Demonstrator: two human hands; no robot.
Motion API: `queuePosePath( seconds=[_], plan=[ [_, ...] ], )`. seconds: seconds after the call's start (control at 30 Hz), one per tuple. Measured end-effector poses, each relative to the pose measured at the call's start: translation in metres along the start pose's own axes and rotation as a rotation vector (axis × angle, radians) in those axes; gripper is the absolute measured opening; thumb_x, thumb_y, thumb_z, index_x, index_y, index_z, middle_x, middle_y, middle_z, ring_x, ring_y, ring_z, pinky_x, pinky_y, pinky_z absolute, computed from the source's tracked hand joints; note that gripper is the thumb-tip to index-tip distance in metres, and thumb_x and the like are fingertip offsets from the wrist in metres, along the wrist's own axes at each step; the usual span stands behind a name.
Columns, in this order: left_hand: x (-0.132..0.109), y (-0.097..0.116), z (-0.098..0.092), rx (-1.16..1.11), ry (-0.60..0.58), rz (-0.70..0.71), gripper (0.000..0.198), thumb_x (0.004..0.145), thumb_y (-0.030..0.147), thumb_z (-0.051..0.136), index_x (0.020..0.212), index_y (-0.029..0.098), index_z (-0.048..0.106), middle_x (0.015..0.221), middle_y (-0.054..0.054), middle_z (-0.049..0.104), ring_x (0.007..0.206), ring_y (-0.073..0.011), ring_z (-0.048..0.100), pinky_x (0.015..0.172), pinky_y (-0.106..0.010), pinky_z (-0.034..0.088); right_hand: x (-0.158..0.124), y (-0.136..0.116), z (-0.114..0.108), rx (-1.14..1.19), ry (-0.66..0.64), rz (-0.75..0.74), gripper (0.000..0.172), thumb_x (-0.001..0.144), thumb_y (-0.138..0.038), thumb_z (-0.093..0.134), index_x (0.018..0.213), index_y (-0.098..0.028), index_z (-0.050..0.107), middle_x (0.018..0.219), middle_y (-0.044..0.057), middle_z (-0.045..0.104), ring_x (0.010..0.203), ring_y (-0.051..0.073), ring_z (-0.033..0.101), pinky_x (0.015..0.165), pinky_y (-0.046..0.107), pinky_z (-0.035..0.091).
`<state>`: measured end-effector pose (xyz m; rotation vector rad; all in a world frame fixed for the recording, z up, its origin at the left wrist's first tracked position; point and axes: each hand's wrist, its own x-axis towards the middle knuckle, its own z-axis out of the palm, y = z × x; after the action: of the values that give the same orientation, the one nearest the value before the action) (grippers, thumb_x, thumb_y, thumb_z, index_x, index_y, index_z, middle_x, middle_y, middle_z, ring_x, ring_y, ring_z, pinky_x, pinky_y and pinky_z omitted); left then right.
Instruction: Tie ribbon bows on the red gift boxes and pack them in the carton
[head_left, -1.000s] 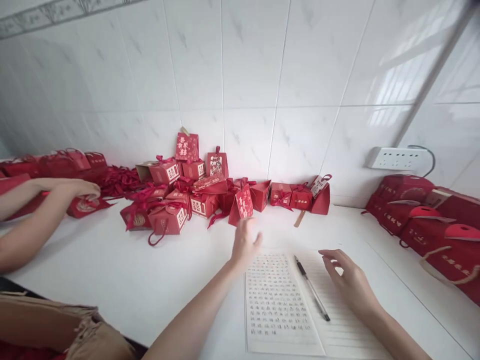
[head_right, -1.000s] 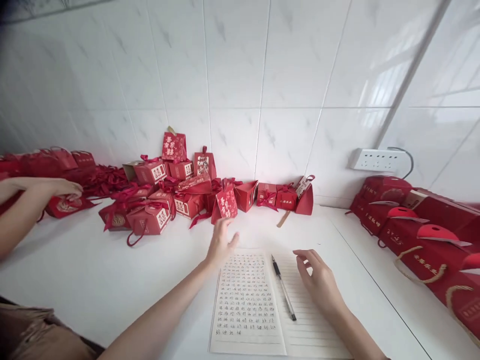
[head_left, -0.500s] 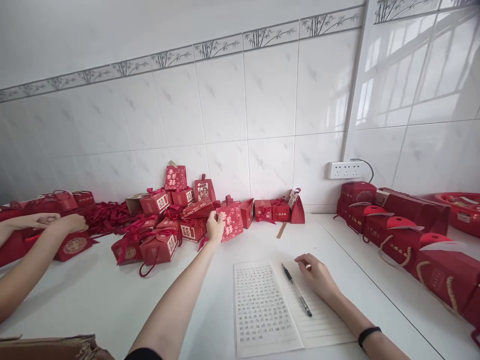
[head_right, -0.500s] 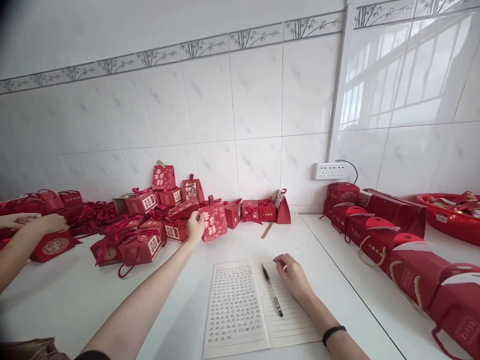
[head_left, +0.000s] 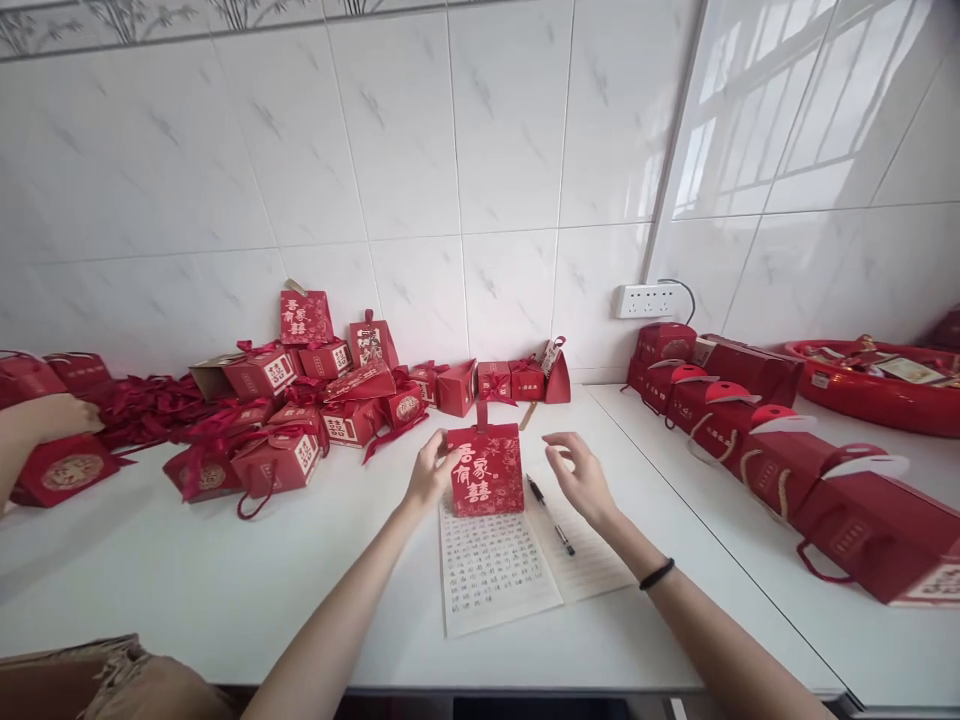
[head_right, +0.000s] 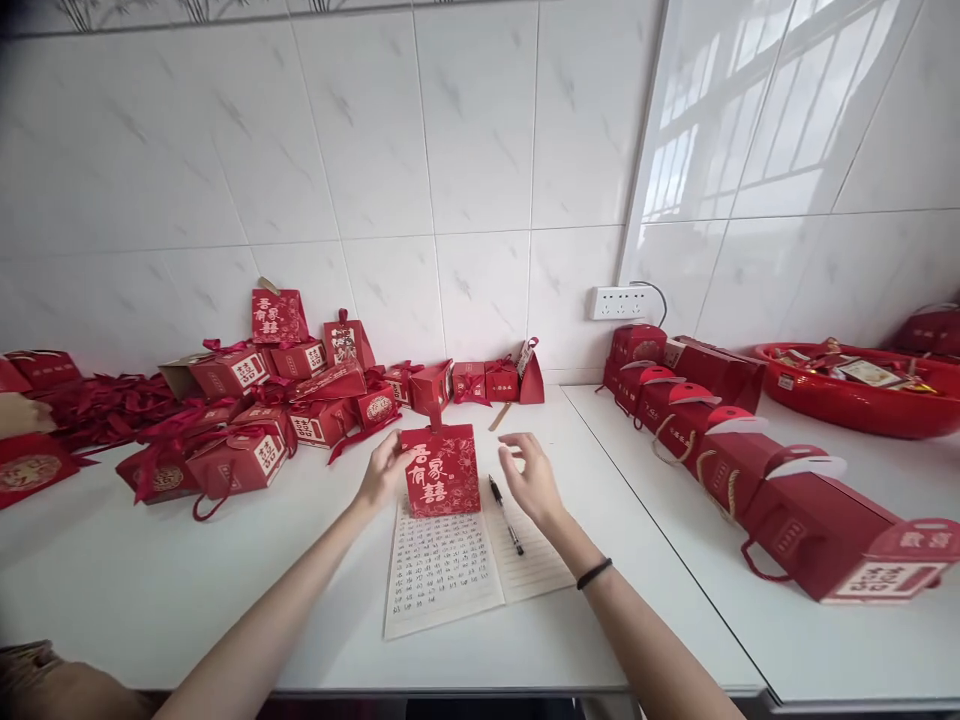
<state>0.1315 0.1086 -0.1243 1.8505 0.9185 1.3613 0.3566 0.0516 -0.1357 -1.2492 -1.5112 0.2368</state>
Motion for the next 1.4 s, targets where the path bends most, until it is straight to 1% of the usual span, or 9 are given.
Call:
queuePosePath(
  seconds=[0.13,0.23,0.33,0.53,0.67,0.83,1.03,1.2,1.4],
  plan=[
    [0.022,0.014,0.002,-0.033,0.009,0.064,0.023,0.076,0.036,0.055,0.091,0.019,0.054,0.096,-0.006,0.066,0.094,-0.0200,0.062,0.086,-0.032,0.048,0.022,-0.027,0.020,0.081,-0.077,-0.133,0.034,0.083,-0.040,0.049,0.109,-0.019,0.054,0.114,0.011,0.058,0.106,0.022,0.055,0.093,0.038,0.046],
    [0.024,0.019,0.013,0.019,0.073,0.085,0.015,0.079,0.034,0.056,0.081,0.019,0.056,0.082,-0.004,0.065,0.085,-0.0189,0.062,0.082,-0.032,0.049,0.030,-0.032,0.035,0.191,-0.087,-0.134,0.028,0.085,-0.036,0.048,0.107,-0.018,0.054,0.109,0.011,0.061,0.095,0.021,0.060,0.085,0.037,0.050],
    [0.012,0.022,0.021,0.059,0.156,0.139,0.016,0.081,0.033,0.056,0.075,0.018,0.056,0.075,-0.002,0.063,0.076,-0.0165,0.061,0.075,-0.029,0.050,0.021,-0.035,0.042,0.208,-0.033,-0.134,0.019,0.089,-0.032,0.045,0.095,-0.019,0.055,0.092,0.008,0.064,0.082,0.020,0.061,0.076,0.035,0.050],
    [-0.015,0.033,0.024,0.092,0.169,0.430,0.005,0.083,0.022,0.057,0.079,0.019,0.055,0.070,0.002,0.062,0.066,-0.0104,0.060,0.063,-0.020,0.050,-0.010,-0.053,0.031,0.207,0.047,-0.254,0.003,0.088,-0.022,0.049,0.086,-0.021,0.052,0.077,0.002,0.059,0.064,0.015,0.056,0.058,0.027,0.046],
    [-0.020,0.027,0.029,0.076,0.129,0.457,0.003,0.083,0.018,0.056,0.083,0.019,0.054,0.075,0.001,0.063,0.069,-0.0098,0.062,0.065,-0.019,0.051,-0.013,-0.051,0.029,0.192,0.042,-0.245,0.003,0.084,-0.019,0.052,0.083,-0.021,0.050,0.072,-0.001,0.056,0.057,0.012,0.052,0.052,0.024,0.042],
    [-0.019,0.027,0.028,0.045,0.099,0.509,0.010,0.080,0.018,0.059,0.088,0.018,0.053,0.089,-0.004,0.068,0.082,-0.0144,0.065,0.073,-0.026,0.055,-0.013,-0.048,0.031,0.208,0.013,-0.231,0.006,0.083,-0.017,0.053,0.082,-0.021,0.048,0.071,-0.002,0.055,0.056,0.011,0.051,0.051,0.023,0.041],
    [-0.017,0.033,0.026,0.055,0.064,0.564,0.007,0.081,0.011,0.059,0.083,0.017,0.061,0.085,-0.002,0.068,0.076,-0.0105,0.065,0.067,-0.021,0.054,-0.015,-0.051,0.032,0.202,0.042,-0.233,0.007,0.082,-0.015,0.053,0.082,-0.021,0.049,0.072,-0.003,0.055,0.057,0.010,0.051,0.052,0.022,0.042],
    [-0.016,0.030,0.026,0.075,0.070,0.639,0.022,0.082,0.008,0.056,0.095,0.019,0.069,0.090,-0.003,0.068,0.079,-0.0110,0.064,0.067,-0.022,0.054,-0.015,-0.050,0.032,0.188,0.011,-0.236,0.007,0.085,-0.016,0.050,0.089,-0.019,0.054,0.082,0.002,0.059,0.071,0.014,0.057,0.064,0.027,0.045],
    [-0.018,0.028,0.027,0.094,0.100,0.634,0.026,0.079,0.008,0.057,0.098,0.020,0.070,0.092,-0.003,0.068,0.079,-0.0120,0.064,0.067,-0.024,0.054,-0.014,-0.051,0.030,0.170,-0.008,-0.216,0.004,0.084,-0.018,0.051,0.082,-0.019,0.054,0.075,0.000,0.056,0.067,0.014,0.054,0.060,0.027,0.043]
  ],
)
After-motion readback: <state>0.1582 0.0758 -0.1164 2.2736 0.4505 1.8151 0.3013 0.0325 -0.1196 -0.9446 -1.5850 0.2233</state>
